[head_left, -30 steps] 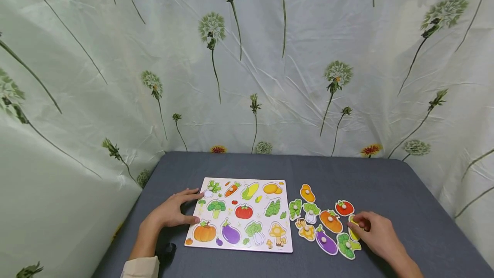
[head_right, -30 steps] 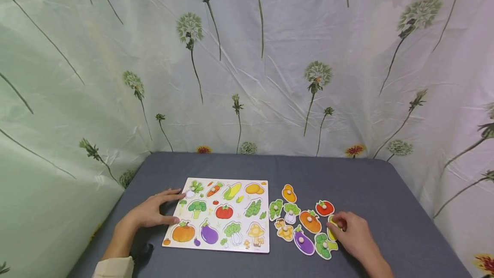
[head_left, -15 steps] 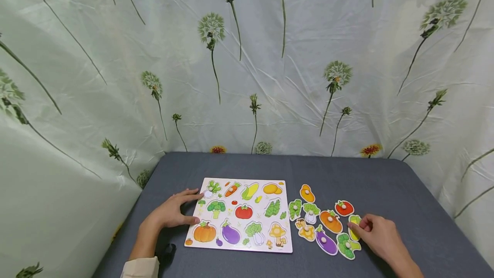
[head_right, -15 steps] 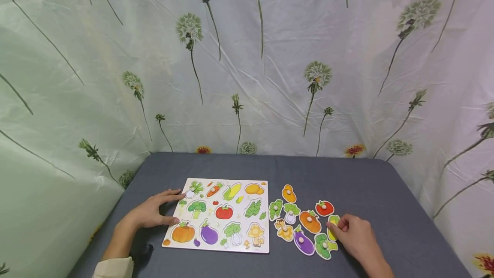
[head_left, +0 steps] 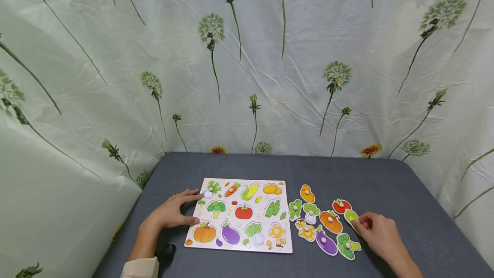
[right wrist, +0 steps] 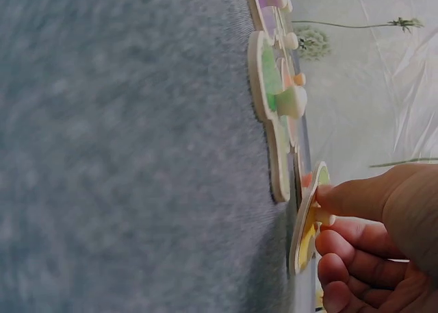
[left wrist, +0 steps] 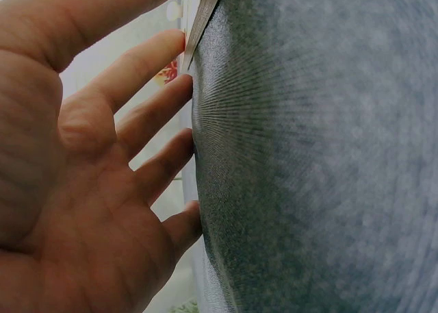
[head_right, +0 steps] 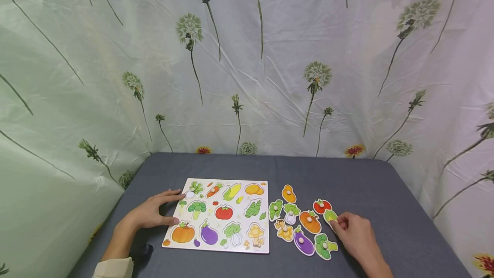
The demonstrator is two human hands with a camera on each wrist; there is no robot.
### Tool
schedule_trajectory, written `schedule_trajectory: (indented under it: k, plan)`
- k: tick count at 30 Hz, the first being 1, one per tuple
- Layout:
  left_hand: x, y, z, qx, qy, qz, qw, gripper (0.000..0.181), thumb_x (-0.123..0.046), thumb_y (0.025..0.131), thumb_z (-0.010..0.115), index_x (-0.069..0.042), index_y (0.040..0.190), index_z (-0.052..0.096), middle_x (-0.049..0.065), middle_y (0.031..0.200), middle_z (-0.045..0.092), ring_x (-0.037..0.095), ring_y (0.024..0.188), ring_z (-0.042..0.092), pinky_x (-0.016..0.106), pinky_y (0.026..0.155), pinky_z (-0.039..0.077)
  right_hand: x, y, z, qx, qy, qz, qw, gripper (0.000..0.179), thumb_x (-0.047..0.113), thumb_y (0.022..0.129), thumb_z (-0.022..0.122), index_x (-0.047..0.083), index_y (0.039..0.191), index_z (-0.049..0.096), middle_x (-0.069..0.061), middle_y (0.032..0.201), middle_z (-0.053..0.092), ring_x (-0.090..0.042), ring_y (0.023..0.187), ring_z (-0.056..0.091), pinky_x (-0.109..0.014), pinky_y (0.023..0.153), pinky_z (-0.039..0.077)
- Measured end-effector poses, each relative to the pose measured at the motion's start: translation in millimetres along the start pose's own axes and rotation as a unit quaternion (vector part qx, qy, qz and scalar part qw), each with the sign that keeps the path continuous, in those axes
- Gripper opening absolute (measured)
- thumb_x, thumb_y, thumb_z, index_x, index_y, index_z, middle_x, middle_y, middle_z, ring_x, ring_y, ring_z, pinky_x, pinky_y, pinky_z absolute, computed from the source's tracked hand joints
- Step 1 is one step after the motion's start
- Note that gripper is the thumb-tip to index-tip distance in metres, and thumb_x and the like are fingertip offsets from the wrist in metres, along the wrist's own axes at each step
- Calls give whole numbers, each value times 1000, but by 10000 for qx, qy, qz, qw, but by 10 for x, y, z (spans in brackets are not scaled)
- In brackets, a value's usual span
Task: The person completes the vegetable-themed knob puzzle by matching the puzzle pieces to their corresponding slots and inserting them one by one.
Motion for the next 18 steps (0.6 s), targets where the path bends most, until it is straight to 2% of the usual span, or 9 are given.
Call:
schedule_trajectory:
  k: [7,14,18]
  plan:
    - [-2,2,1,8,8,9,10000,85,-49,76,86,-19,150,57,16,163,42,51,153,27,76,119,13,86,13,-23,-284,-26,-253,9993,25,17,88,79,-5,98,72,-3,74,63,-18,67,52,-27,59,40]
    - [11,4,5,12,-2,-2,10000,86,-48,76,86,-19,150,56,16,163,42,51,153,26,76,119,13,171,-1,-20,-443,176,-781,9958,17,14,88,78,1,99,75,-2,79,65,-14,71,54,-24,59,43]
    - [14,13,4,31,7,-2,10000,85,-49,76,86,-19,150,56,16,163,42,51,153,27,76,119,13,228,4,-26,-498,235,-949,9940,16,14,89,77,2,100,76,-1,80,64,-13,71,53,-23,58,42]
Point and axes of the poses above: each hand's wrist, its own y-axis towards the middle knuckle, its own z-axis out of the palm, x = y × z, the point moved 4 cm from there along y, towards the middle knuckle
